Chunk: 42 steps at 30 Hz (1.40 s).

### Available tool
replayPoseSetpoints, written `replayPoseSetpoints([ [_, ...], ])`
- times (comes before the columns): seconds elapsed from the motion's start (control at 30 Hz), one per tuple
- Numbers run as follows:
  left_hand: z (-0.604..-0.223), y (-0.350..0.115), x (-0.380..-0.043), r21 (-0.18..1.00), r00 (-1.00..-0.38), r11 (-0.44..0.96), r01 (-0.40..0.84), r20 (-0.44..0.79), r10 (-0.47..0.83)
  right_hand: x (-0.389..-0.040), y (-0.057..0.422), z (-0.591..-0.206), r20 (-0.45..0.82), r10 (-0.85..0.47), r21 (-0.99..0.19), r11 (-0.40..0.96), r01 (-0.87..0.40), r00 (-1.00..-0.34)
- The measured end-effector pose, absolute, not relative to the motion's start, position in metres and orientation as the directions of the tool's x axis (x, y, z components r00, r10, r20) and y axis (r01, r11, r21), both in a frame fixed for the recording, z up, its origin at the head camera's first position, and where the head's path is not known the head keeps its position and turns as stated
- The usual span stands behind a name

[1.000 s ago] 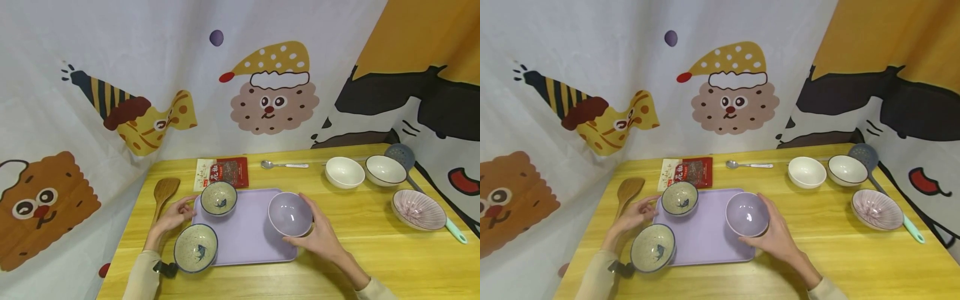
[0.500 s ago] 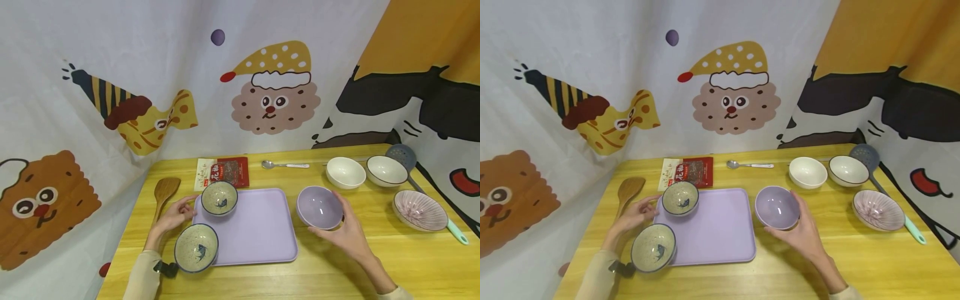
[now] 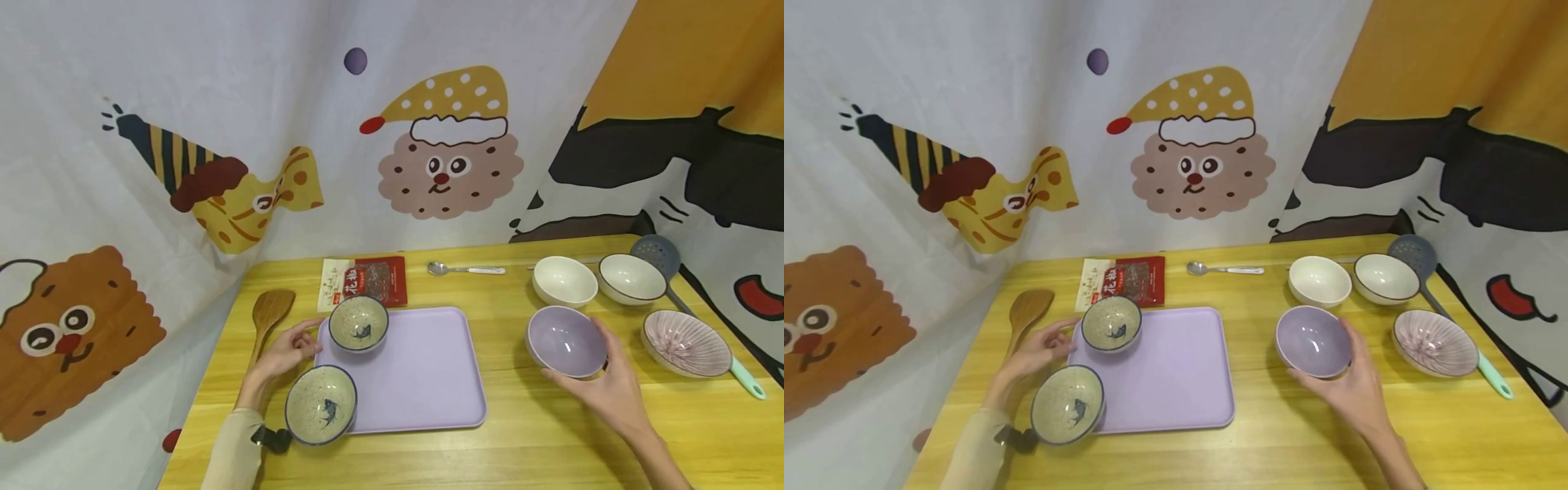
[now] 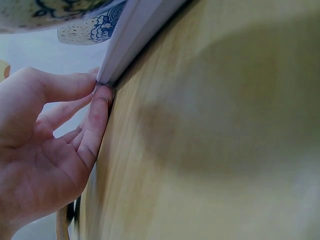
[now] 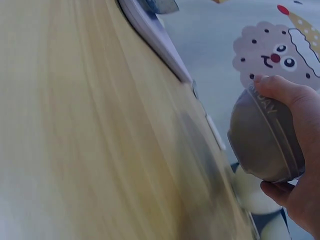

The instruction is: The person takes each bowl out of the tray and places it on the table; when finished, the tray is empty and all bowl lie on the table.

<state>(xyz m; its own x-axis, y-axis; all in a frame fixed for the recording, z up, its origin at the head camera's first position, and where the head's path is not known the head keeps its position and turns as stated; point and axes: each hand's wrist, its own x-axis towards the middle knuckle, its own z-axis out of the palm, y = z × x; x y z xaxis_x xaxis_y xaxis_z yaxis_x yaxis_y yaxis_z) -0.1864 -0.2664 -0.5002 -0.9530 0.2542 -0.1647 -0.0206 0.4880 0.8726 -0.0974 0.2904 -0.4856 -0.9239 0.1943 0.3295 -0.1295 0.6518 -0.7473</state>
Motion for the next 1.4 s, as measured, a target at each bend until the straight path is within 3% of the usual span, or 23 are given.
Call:
replayPoseSetpoints([
  [0.23,-0.501,-0.268,-0.187,0.87,-0.957,0.491,-0.035,-0.171,0.236,-0.095,0.306,-0.489,0.352,0.252,-0.725,0.683,-0.092,-0.902],
  [0.87,-0.498,-0.263,-0.186,0.863,-0.955,0.505,-0.023,-0.168,0.243,-0.085,0.336,-0.502,0.239,0.389,-0.746,0.66,0.087,-0.89],
  [1.4,-0.5,-0.263,-0.186,0.852,-0.958,0.524,-0.005,-0.154,0.241,-0.093,0.339,-0.505,0.217,0.419,-0.748,0.652,0.126,-0.882],
])
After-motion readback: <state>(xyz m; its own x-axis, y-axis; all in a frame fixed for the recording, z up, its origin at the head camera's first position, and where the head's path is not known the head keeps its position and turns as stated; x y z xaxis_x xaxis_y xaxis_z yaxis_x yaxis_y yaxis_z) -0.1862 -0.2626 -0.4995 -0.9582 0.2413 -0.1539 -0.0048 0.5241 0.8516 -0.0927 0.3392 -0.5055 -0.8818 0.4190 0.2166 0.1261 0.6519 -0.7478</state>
